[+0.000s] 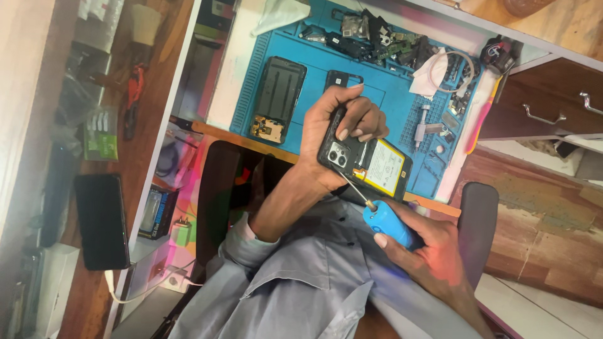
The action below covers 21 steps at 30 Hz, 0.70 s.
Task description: The person is repairing a smartphone by peeling a protective film from the back cover and then using a screwdriver to remove screws from the device's frame. The person handles the phone, a screwdriver, and a small plastic tool while working at a bench with other disassembled parts.
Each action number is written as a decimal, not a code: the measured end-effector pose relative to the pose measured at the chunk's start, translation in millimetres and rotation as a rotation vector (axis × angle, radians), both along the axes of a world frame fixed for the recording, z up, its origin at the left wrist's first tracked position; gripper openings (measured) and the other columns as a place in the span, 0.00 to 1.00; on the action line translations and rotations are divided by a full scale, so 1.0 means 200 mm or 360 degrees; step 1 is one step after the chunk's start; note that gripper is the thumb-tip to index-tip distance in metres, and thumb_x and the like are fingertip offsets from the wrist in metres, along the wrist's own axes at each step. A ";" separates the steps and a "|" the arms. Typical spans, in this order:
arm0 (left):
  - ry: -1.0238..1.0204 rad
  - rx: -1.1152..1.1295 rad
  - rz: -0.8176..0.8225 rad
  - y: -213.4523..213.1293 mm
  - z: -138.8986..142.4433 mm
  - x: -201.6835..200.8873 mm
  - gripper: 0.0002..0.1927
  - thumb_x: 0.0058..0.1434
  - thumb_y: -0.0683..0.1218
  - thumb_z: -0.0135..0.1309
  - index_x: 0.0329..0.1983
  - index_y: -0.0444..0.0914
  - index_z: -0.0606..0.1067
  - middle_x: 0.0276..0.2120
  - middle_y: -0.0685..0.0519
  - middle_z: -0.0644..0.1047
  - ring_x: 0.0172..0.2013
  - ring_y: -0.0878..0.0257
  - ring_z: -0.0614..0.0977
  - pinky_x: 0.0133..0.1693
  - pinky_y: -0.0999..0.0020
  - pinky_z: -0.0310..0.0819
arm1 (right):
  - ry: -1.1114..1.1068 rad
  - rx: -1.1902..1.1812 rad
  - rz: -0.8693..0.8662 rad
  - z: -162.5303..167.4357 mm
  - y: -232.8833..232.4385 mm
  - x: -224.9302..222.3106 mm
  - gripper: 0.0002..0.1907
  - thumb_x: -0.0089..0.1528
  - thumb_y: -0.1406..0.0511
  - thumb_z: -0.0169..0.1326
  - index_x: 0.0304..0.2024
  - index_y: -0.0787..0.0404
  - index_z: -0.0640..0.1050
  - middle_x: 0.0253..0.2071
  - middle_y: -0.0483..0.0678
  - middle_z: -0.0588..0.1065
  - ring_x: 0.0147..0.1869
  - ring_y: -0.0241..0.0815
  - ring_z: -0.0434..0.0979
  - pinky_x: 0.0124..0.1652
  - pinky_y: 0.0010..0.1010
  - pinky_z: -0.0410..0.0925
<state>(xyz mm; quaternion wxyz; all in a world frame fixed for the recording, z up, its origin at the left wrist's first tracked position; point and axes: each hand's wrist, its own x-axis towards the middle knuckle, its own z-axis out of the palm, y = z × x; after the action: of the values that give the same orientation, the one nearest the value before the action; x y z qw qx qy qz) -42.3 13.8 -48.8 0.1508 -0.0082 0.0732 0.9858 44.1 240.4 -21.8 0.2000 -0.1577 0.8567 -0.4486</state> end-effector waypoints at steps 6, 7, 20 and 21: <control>0.0013 -0.0010 0.0022 0.01 -0.02 0.00 0.29 0.72 0.51 0.39 0.10 0.43 0.59 0.15 0.55 0.59 0.26 0.64 0.63 0.39 0.70 0.59 | 0.0067 0.0006 0.0002 0.00 0.00 0.00 0.26 0.55 0.61 0.65 0.55 0.61 0.80 0.39 0.49 0.85 0.39 0.34 0.84 0.43 0.26 0.75; 0.0003 -0.0002 0.0023 0.01 -0.02 0.00 0.29 0.72 0.51 0.39 0.10 0.43 0.59 0.15 0.55 0.59 0.27 0.64 0.63 0.40 0.70 0.59 | 0.0059 0.0028 -0.0008 0.00 0.01 0.00 0.26 0.54 0.61 0.65 0.55 0.61 0.80 0.39 0.49 0.85 0.39 0.34 0.85 0.43 0.26 0.75; -0.0007 0.0033 0.0054 0.01 -0.02 -0.01 0.29 0.73 0.50 0.37 0.11 0.43 0.60 0.15 0.55 0.60 0.27 0.64 0.64 0.41 0.69 0.61 | 0.0035 0.0045 -0.0003 -0.02 0.05 0.01 0.27 0.54 0.61 0.66 0.55 0.62 0.80 0.37 0.49 0.85 0.37 0.33 0.83 0.41 0.26 0.75; 0.0001 0.0036 0.0054 0.01 -0.01 -0.01 0.29 0.72 0.50 0.37 0.11 0.43 0.60 0.15 0.55 0.60 0.27 0.64 0.64 0.41 0.68 0.61 | 0.0036 0.0035 0.0003 -0.02 0.05 0.01 0.27 0.55 0.61 0.65 0.56 0.63 0.80 0.37 0.49 0.85 0.37 0.33 0.83 0.41 0.26 0.74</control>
<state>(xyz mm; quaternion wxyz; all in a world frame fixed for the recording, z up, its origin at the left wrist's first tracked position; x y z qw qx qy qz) -44.8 15.7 -51.8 0.1341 -0.0073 0.0621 0.9890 45.2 251.4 -25.4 0.1924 -0.1614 0.8637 -0.4371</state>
